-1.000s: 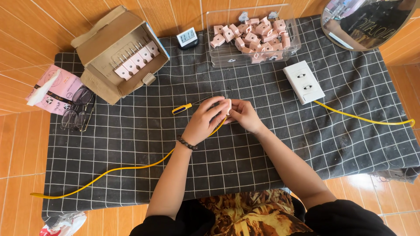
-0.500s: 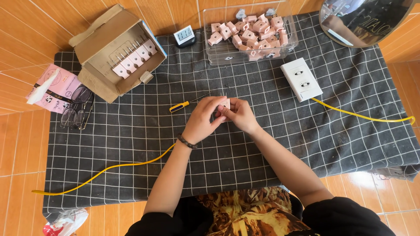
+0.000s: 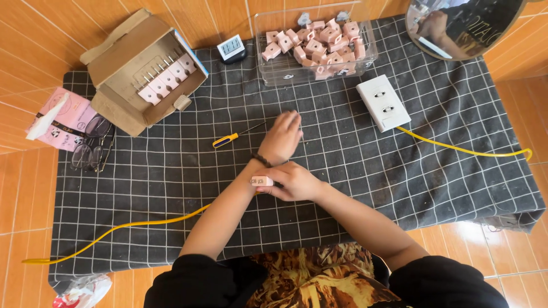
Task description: Wiring a yellow electrical cable into a power socket and assembling small plastic components
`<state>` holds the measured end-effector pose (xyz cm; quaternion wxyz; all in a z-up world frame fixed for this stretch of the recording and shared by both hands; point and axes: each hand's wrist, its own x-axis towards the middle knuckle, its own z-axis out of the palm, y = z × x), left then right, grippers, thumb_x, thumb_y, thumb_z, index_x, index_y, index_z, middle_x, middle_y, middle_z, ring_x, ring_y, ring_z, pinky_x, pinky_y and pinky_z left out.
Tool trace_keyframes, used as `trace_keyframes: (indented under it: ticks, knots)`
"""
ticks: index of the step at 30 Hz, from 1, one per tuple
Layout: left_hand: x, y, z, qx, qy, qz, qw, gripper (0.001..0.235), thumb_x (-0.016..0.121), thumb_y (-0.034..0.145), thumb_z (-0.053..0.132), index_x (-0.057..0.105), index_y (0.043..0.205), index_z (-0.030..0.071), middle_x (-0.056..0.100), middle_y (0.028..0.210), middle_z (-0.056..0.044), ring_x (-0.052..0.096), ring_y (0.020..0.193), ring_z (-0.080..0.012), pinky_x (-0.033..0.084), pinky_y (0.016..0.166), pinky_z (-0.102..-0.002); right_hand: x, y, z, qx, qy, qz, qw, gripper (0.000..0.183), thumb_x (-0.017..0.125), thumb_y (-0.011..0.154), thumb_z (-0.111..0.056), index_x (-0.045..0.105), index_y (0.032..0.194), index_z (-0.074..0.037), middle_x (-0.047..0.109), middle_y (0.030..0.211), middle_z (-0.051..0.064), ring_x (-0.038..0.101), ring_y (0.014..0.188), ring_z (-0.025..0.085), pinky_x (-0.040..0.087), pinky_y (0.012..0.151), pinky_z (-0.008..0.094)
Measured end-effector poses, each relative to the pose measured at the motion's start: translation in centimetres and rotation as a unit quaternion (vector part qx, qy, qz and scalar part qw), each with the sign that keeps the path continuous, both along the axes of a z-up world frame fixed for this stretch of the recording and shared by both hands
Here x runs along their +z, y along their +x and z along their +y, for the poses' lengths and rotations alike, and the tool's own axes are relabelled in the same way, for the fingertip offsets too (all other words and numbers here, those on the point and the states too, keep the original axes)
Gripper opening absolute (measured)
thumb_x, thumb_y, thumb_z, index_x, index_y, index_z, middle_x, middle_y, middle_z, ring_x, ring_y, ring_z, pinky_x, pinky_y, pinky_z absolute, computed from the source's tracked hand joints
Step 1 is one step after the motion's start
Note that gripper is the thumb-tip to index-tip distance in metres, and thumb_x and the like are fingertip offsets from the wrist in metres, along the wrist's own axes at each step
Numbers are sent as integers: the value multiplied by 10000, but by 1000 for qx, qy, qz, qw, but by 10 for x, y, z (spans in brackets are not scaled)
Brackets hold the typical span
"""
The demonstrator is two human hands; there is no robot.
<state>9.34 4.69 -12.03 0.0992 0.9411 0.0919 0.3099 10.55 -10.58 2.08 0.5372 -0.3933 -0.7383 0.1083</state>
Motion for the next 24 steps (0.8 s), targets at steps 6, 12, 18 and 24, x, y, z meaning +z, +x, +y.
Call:
trace_keyframes:
  ticks: [6,12,18,24]
  knots:
    - [7,-29,-12,-186,8,11,982,350,680,961,87,671,1287,-40,644,1309,-231,590,1280,-412,532,1056,-460,-5,-11,1,7,5,22,1000,297,800,911,-125,735,1162,20,720,803,171,756,694,362,619,590,405]
    - [25,-52,-11,-182,116,-17,976,88,631,998,138,679,1017,67,622,1082,-53,635,1067,-237,580,756,-284,-4,-5,2,15,-10,35,999,289,803,911,-125,730,1150,20,731,806,171,756,680,357,614,587,384]
    - [52,-71,-3,-80,115,-1,990,122,617,982,146,646,865,136,576,925,12,617,892,-179,540,640,-267,-23,-3,1,25,-36,45,998,282,807,895,-91,735,1147,14,738,790,154,750,653,368,596,539,406]
    - [25,-75,6,57,44,16,997,119,667,964,222,694,861,172,568,888,44,623,830,-156,551,557,-252,-32,2,2,5,-61,37,997,294,821,882,-104,744,1144,4,735,756,148,749,634,358,584,525,396]
